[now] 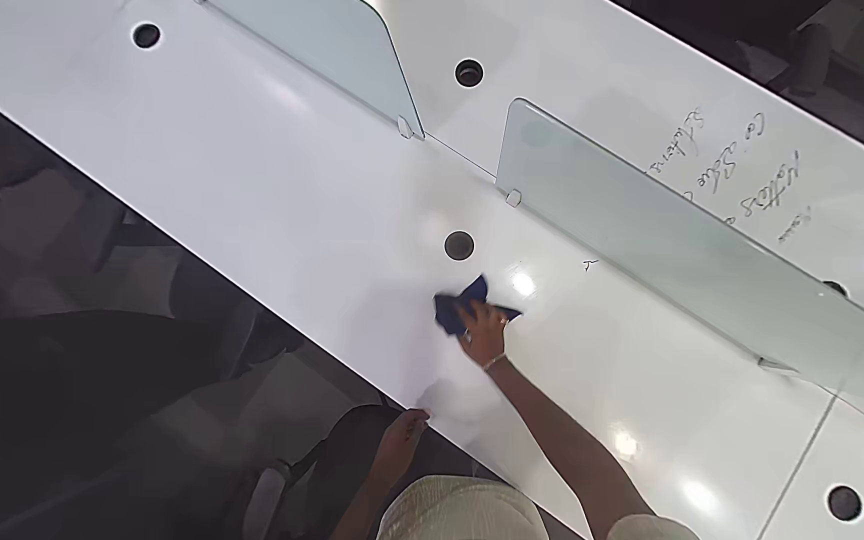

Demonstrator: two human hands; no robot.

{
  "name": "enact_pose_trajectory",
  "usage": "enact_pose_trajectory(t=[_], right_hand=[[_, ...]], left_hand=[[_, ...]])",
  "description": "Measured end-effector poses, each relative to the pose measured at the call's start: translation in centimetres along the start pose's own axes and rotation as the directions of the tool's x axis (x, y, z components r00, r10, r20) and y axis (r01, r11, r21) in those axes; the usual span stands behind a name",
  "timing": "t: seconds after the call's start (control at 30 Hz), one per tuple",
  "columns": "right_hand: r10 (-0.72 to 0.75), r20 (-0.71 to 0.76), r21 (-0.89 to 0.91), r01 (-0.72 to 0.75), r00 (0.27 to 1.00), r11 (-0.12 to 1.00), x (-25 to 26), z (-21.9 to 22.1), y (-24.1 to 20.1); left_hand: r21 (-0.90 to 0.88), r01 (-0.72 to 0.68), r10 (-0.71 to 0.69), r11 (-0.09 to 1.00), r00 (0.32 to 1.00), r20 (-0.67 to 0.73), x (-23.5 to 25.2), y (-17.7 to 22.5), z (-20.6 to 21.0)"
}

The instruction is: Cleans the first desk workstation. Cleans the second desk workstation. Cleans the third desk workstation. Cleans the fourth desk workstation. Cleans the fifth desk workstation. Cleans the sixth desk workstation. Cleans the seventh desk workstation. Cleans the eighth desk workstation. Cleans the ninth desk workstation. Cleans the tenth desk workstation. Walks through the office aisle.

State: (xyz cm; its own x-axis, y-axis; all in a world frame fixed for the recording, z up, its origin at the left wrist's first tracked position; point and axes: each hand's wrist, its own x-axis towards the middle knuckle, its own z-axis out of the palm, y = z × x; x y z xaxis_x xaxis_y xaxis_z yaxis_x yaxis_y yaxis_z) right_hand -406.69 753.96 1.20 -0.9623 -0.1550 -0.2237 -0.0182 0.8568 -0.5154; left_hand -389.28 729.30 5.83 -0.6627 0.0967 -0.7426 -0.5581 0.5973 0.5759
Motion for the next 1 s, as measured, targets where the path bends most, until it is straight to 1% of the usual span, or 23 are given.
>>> enact_pose_trajectory(t=[0.07, 0.1, 0.13, 0.17, 0.2, 0.23, 0.27, 0.3, 0.33, 0.37, 0.4, 0.47, 0.53, 0.57, 0.6, 0.63, 0.7, 0.73, 0.8, 0.87, 0.9, 0.93, 1.0], right_hand=[[-0.234, 0.050, -0.004, 0.234, 0.971, 0.972, -1.7, 1.1, 0.3], [-0.267, 0.087, 0.000, 0.268, 0.960, 0.963, -0.5, 0.2, 1.1], [-0.224, 0.139, 0.000, 0.227, 0.964, 0.974, 1.7, -1.4, 2.0], [-0.111, 0.161, -0.008, 0.114, 0.981, 0.993, 4.4, -3.3, 2.8], [0.039, 0.097, -0.021, -0.037, 0.995, 0.999, 7.3, -5.0, 4.0], [0.190, -0.031, -0.012, -0.190, 0.981, 0.982, 10.0, -6.1, 5.5], [0.310, -0.170, 0.004, -0.314, 0.936, 0.950, 12.2, -6.8, 6.9], [0.398, -0.259, 0.019, -0.407, 0.880, 0.913, 13.3, -7.0, 7.7], [0.452, -0.268, 0.041, -0.459, 0.851, 0.888, 12.7, -6.9, 7.6], [0.467, -0.232, 0.053, -0.468, 0.853, 0.882, 11.0, -6.7, 6.9], [0.444, -0.188, 0.035, -0.446, 0.876, 0.894, 8.3, -5.9, 6.0], [0.335, -0.096, 0.009, -0.335, 0.937, 0.942, 1.0, -3.0, 3.9], [0.177, -0.146, -0.017, -0.182, 0.973, 0.983, -5.1, -0.1, 3.6], [0.114, -0.183, -0.038, -0.123, 0.976, 0.992, -6.5, 0.4, 4.3], [0.087, -0.191, -0.046, -0.097, 0.978, 0.994, -6.5, 0.1, 5.2], [0.103, -0.168, -0.030, -0.109, 0.980, 0.994, -5.4, -0.8, 6.1], [0.234, -0.152, -0.002, -0.237, 0.960, 0.971, -0.8, -3.7, 7.8], [0.325, -0.187, 0.005, -0.330, 0.927, 0.944, 2.1, -5.4, 8.9], [0.485, -0.294, 0.060, -0.490, 0.824, 0.870, 7.7, -8.1, 11.2], [0.579, -0.337, 0.110, -0.580, 0.742, 0.807, 10.8, -9.2, 12.2], [0.594, -0.322, 0.116, -0.592, 0.737, 0.798, 10.8, -9.0, 11.8], [0.579, -0.299, 0.113, -0.574, 0.758, 0.811, 9.8, -8.8, 11.3], [0.464, -0.300, 0.060, -0.468, 0.834, 0.881, 6.2, -7.5, 11.0]], left_hand=[[0.009, -0.077, 0.077, 0.997, 0.997, 0.029, 1.9, 2.3, 0.1], [0.005, -0.110, 0.110, 0.994, 0.993, 0.038, 2.6, 3.2, 0.1], [0.001, -0.134, 0.134, 0.991, 0.990, 0.044, 3.2, 3.9, 0.1], [0.008, -0.150, 0.149, 0.989, 0.988, 0.045, 3.5, 4.4, -0.2], [0.017, -0.156, 0.155, 0.988, 0.987, 0.048, 3.7, 4.7, -0.4], [0.030, -0.156, 0.154, 0.987, 0.987, 0.052, 3.8, 4.8, -0.5], [0.043, -0.154, 0.151, 0.987, 0.987, 0.054, 3.9, 4.7, -0.6], [0.055, -0.151, 0.148, 0.987, 0.988, 0.052, 4.0, 4.5, -0.9], [0.068, -0.149, 0.146, 0.986, 0.988, 0.050, 3.9, 4.2, -1.3], [0.078, -0.152, 0.149, 0.985, 0.988, 0.050, 4.2, 4.0, -1.6], [0.080, -0.155, 0.151, 0.985, 0.987, 0.049, 4.6, 3.7, -1.6], [0.086, -0.151, 0.146, 0.985, 0.987, 0.069, 4.8, 3.3, -1.4], [0.083, -0.160, 0.150, 0.984, 0.982, 0.113, 5.3, 3.6, -1.4], [0.082, -0.170, 0.158, 0.982, 0.979, 0.130, 5.4, 4.0, -1.4], [0.081, -0.179, 0.167, 0.981, 0.977, 0.137, 5.7, 4.6, -1.4], [0.081, -0.181, 0.169, 0.980, 0.976, 0.138, 5.8, 5.2, -1.5], [0.094, -0.180, 0.165, 0.979, 0.976, 0.141, 5.9, 6.3, -1.7], [0.096, -0.185, 0.171, 0.978, 0.976, 0.139, 5.9, 6.7, -1.7], [0.115, -0.204, 0.188, 0.972, 0.972, 0.140, 5.8, 6.8, -1.7], [0.139, -0.212, 0.192, 0.967, 0.971, 0.145, 5.7, 6.6, -1.8], [0.147, -0.209, 0.188, 0.967, 0.971, 0.147, 5.5, 6.4, -1.9], [0.150, -0.209, 0.187, 0.966, 0.971, 0.150, 5.5, 6.3, -1.9], [0.152, -0.204, 0.180, 0.967, 0.971, 0.157, 5.6, 6.3, -1.8]])
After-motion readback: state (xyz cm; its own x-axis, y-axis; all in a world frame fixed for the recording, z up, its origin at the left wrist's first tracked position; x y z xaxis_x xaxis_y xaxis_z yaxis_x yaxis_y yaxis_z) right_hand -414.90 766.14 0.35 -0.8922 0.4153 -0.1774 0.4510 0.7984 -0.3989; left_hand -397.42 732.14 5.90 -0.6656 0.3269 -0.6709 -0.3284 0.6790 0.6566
